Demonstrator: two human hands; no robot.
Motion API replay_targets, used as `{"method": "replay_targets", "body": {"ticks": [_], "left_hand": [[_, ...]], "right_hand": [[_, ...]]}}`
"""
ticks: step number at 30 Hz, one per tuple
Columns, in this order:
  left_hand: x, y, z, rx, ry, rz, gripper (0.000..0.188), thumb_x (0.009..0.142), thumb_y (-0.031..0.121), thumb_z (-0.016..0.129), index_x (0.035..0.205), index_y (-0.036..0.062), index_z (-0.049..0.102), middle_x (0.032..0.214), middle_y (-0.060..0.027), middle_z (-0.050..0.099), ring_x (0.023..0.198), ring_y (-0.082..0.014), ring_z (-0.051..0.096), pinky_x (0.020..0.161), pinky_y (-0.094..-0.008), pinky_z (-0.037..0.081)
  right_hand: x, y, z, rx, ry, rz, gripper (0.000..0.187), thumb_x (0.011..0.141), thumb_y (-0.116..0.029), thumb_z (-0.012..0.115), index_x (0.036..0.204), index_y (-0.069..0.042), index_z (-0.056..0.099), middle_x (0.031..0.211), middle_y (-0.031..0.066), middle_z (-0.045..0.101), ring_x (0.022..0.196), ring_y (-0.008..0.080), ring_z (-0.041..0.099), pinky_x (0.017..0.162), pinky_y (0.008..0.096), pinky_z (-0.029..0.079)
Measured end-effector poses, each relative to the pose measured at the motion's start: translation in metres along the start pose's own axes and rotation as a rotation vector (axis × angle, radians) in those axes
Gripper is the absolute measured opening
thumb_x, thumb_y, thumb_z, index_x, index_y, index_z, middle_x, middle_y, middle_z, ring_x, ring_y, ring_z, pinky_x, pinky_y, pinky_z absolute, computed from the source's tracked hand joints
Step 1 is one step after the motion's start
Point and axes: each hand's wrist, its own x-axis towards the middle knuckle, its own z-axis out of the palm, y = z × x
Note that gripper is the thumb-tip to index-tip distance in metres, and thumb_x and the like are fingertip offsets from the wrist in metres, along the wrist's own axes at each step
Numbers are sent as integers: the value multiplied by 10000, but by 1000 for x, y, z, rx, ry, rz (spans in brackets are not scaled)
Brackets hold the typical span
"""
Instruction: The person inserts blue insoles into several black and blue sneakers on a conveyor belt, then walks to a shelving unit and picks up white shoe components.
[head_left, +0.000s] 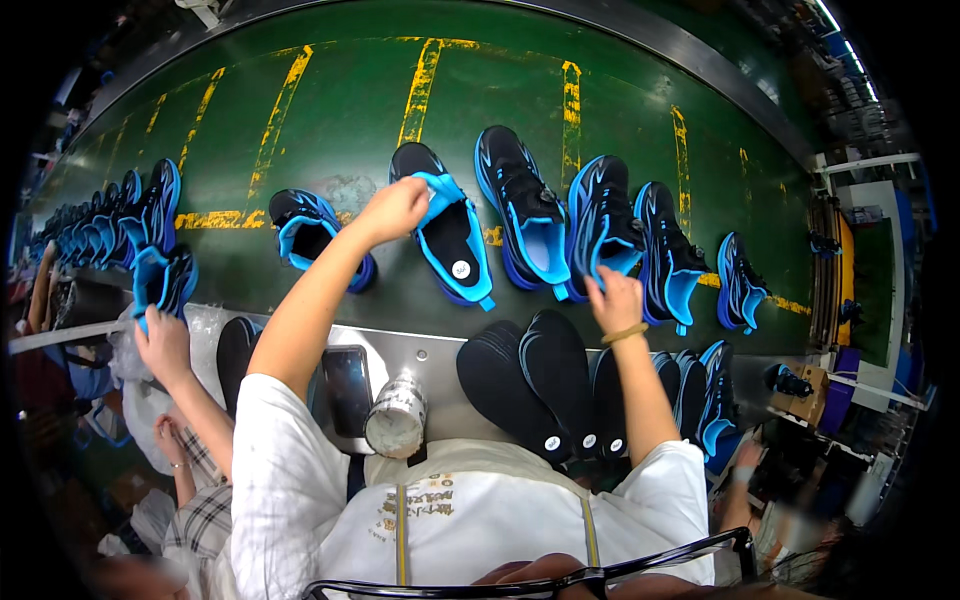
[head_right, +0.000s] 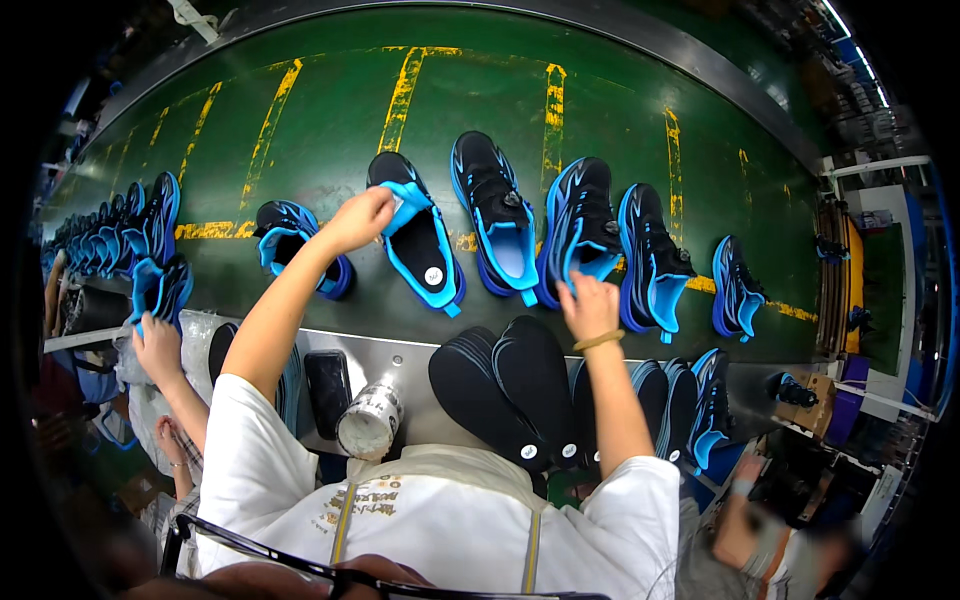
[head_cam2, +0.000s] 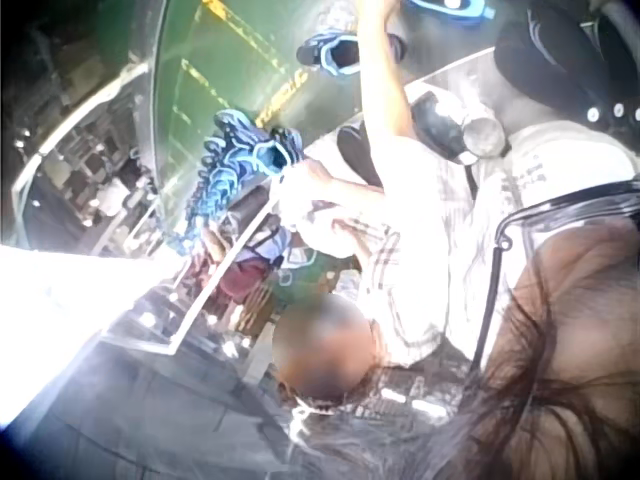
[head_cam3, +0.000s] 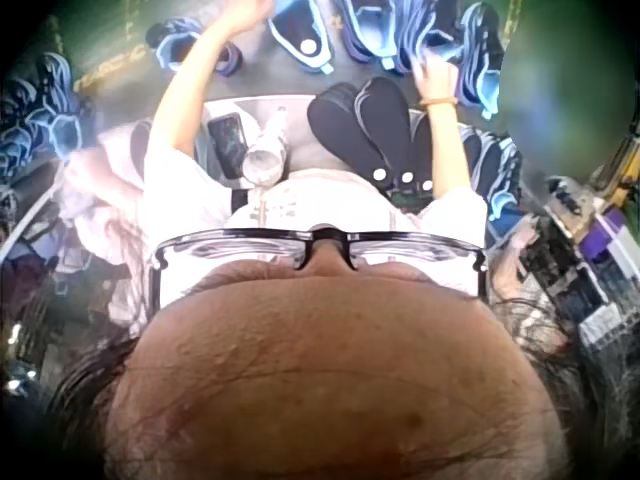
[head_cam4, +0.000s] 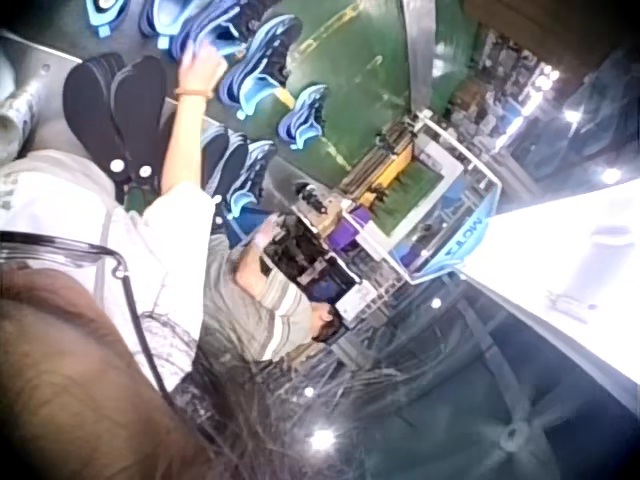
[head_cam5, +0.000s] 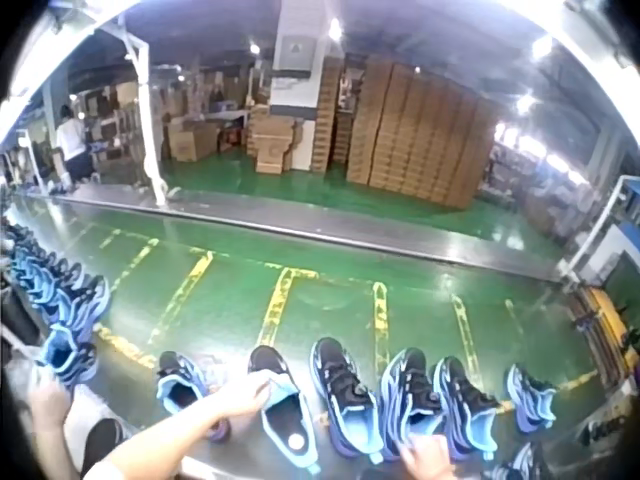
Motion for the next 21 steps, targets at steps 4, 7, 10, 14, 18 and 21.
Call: {"method": "replay_targets", "body": {"ticks": [4, 7, 10, 14, 18, 21], "left_hand": [[-18, 13, -18, -881, 96, -324, 187, 770, 177, 425, 714, 27, 521, 583, 21, 401, 441, -80, 304, 427, -224, 273], [-37, 46, -34, -1542, 376, -508, 145, 723, 149, 439, 622, 53, 478, 663, -87, 541, 370, -69, 240, 372, -217, 202], [-62, 32, -34, -1782, 451, -460, 145, 695, 125, 446, 556, 90, 427, 674, -95, 544, 356, -104, 264, 365, -231, 222], [-74, 35, -40, -1863, 331, -305, 206, 704, 112, 466, 529, 119, 359, 478, 4, 322, 354, -95, 238, 361, -239, 196], [-48, 82, -33, -1143, 319, -473, 247, 730, 123, 587, 586, 104, 387, 476, 39, 333, 377, -61, 306, 368, -203, 228], [-18, 117, 7, -326, 262, -118, 250, 745, 247, 568, 865, 42, 489, 640, -97, 532, 533, -199, 527, 477, -311, 411]], "right_hand": [[0, 44, -13, -166, -27, 122, 296, 710, -183, 575, 989, -108, 508, 865, 80, 530, 799, 234, 505, 706, 347, 359], [-4, 28, -39, -236, 57, 123, 355, 711, -137, 549, 1058, -110, 474, 964, 112, 491, 878, 268, 473, 759, 372, 352], [-48, -1, -54, 2, -134, -14, 370, 689, -100, 538, 1051, -100, 462, 956, 144, 481, 873, 311, 464, 754, 405, 364], [-133, -51, -71, 107, -660, 253, 567, 691, -388, 572, 1156, -105, 414, 1008, 171, 480, 845, 324, 505, 727, 387, 414], [-189, -66, -69, 124, -621, 418, 647, 680, -360, 595, 1216, -104, 339, 1182, 275, 324, 990, 401, 431, 822, 402, 382], [-196, -69, -68, 108, -504, 421, 591, 689, -276, 583, 1201, -83, 360, 1178, 294, 322, 1013, 414, 410, 833, 407, 376]]}}
